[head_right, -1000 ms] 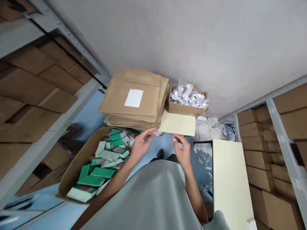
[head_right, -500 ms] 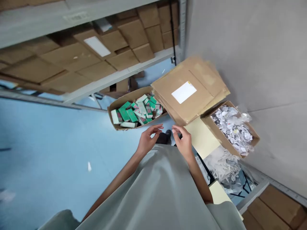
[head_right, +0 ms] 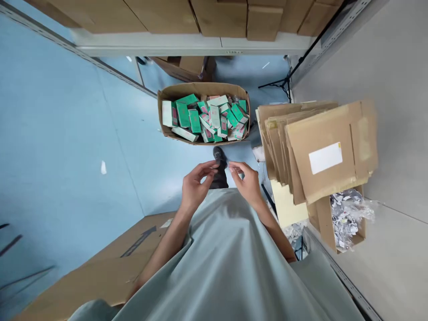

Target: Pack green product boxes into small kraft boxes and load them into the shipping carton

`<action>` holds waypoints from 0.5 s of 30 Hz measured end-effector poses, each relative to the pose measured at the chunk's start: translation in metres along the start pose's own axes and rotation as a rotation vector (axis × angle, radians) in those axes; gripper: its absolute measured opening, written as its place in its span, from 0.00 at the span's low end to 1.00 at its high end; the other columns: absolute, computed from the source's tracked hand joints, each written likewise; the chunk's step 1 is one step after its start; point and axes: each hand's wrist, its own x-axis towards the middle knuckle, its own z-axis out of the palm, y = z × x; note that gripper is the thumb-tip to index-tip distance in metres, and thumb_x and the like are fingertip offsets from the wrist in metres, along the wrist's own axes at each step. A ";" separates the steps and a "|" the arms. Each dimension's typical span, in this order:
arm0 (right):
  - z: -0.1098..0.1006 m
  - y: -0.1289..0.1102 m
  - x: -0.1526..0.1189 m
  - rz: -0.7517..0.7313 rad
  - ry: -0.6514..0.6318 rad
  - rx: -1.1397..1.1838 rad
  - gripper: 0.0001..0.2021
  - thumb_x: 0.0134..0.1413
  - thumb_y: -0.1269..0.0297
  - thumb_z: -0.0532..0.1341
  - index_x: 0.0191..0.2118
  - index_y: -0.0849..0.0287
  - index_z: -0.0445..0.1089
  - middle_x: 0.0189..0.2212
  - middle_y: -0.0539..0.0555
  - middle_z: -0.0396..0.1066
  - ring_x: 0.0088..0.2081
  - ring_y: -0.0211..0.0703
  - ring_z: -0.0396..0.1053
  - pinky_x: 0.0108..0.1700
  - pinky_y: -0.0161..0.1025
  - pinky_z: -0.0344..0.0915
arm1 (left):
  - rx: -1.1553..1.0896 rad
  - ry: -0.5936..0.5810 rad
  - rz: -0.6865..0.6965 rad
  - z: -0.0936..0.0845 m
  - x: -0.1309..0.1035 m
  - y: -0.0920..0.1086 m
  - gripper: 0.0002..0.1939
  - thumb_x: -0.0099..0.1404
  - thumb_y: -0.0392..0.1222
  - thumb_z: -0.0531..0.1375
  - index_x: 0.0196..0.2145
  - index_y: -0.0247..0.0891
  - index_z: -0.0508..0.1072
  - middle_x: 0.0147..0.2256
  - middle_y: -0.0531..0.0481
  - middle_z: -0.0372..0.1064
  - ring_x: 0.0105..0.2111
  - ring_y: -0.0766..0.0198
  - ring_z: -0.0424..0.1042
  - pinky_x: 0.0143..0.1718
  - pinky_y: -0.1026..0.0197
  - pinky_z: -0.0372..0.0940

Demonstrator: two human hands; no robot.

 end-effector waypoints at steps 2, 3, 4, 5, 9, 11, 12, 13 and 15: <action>0.030 -0.005 0.030 0.041 -0.035 -0.005 0.17 0.71 0.44 0.67 0.51 0.49 0.84 0.49 0.55 0.87 0.50 0.51 0.84 0.58 0.48 0.80 | -0.016 0.052 -0.019 -0.032 0.023 -0.001 0.19 0.72 0.44 0.62 0.57 0.40 0.81 0.50 0.43 0.85 0.46 0.57 0.86 0.55 0.51 0.81; 0.045 -0.007 0.045 0.062 -0.053 -0.004 0.17 0.71 0.44 0.68 0.52 0.49 0.84 0.49 0.55 0.87 0.51 0.51 0.84 0.59 0.49 0.80 | -0.015 0.084 -0.030 -0.050 0.036 -0.003 0.19 0.72 0.44 0.62 0.57 0.39 0.81 0.50 0.43 0.85 0.46 0.57 0.86 0.55 0.51 0.81; 0.060 -0.010 0.058 0.082 -0.069 -0.001 0.17 0.71 0.44 0.68 0.52 0.48 0.84 0.50 0.55 0.87 0.51 0.51 0.84 0.60 0.49 0.79 | -0.009 0.115 -0.041 -0.067 0.049 -0.006 0.19 0.72 0.44 0.63 0.57 0.39 0.81 0.50 0.43 0.85 0.45 0.57 0.86 0.55 0.51 0.81; 0.074 -0.012 0.071 0.099 -0.078 0.002 0.16 0.71 0.44 0.68 0.53 0.48 0.84 0.51 0.54 0.87 0.52 0.51 0.84 0.61 0.50 0.79 | 0.001 0.142 -0.053 -0.085 0.062 -0.011 0.19 0.71 0.44 0.64 0.57 0.39 0.81 0.49 0.43 0.85 0.45 0.57 0.86 0.54 0.51 0.81; 0.118 -0.012 0.119 0.168 -0.085 -0.004 0.15 0.73 0.47 0.68 0.55 0.48 0.84 0.51 0.53 0.86 0.52 0.50 0.84 0.64 0.51 0.78 | 0.070 0.178 -0.121 -0.145 0.127 -0.044 0.19 0.69 0.41 0.64 0.56 0.39 0.81 0.49 0.44 0.85 0.44 0.59 0.86 0.53 0.53 0.82; 0.133 -0.001 0.142 0.222 -0.076 -0.003 0.15 0.72 0.47 0.68 0.55 0.48 0.83 0.51 0.52 0.86 0.53 0.50 0.84 0.65 0.52 0.78 | 0.124 0.158 -0.144 -0.165 0.168 -0.067 0.19 0.68 0.39 0.64 0.56 0.39 0.82 0.49 0.45 0.86 0.43 0.59 0.86 0.52 0.54 0.82; 0.140 0.008 0.153 0.256 -0.067 0.004 0.15 0.71 0.47 0.69 0.55 0.48 0.84 0.51 0.52 0.86 0.54 0.51 0.84 0.66 0.52 0.78 | 0.155 0.143 -0.152 -0.173 0.191 -0.080 0.19 0.68 0.38 0.64 0.55 0.38 0.82 0.48 0.45 0.86 0.43 0.59 0.85 0.51 0.54 0.82; 0.146 0.021 0.166 0.294 -0.060 0.022 0.16 0.70 0.46 0.70 0.54 0.48 0.84 0.50 0.52 0.87 0.54 0.51 0.84 0.66 0.53 0.78 | 0.184 0.127 -0.158 -0.178 0.217 -0.095 0.19 0.67 0.37 0.64 0.54 0.38 0.83 0.48 0.46 0.86 0.43 0.59 0.85 0.50 0.54 0.82; 0.160 0.055 0.192 0.399 -0.059 0.107 0.18 0.65 0.43 0.73 0.51 0.49 0.83 0.48 0.54 0.87 0.52 0.52 0.85 0.64 0.54 0.79 | 0.243 0.081 -0.176 -0.185 0.271 -0.129 0.18 0.66 0.34 0.64 0.53 0.36 0.83 0.46 0.46 0.87 0.41 0.60 0.84 0.48 0.54 0.82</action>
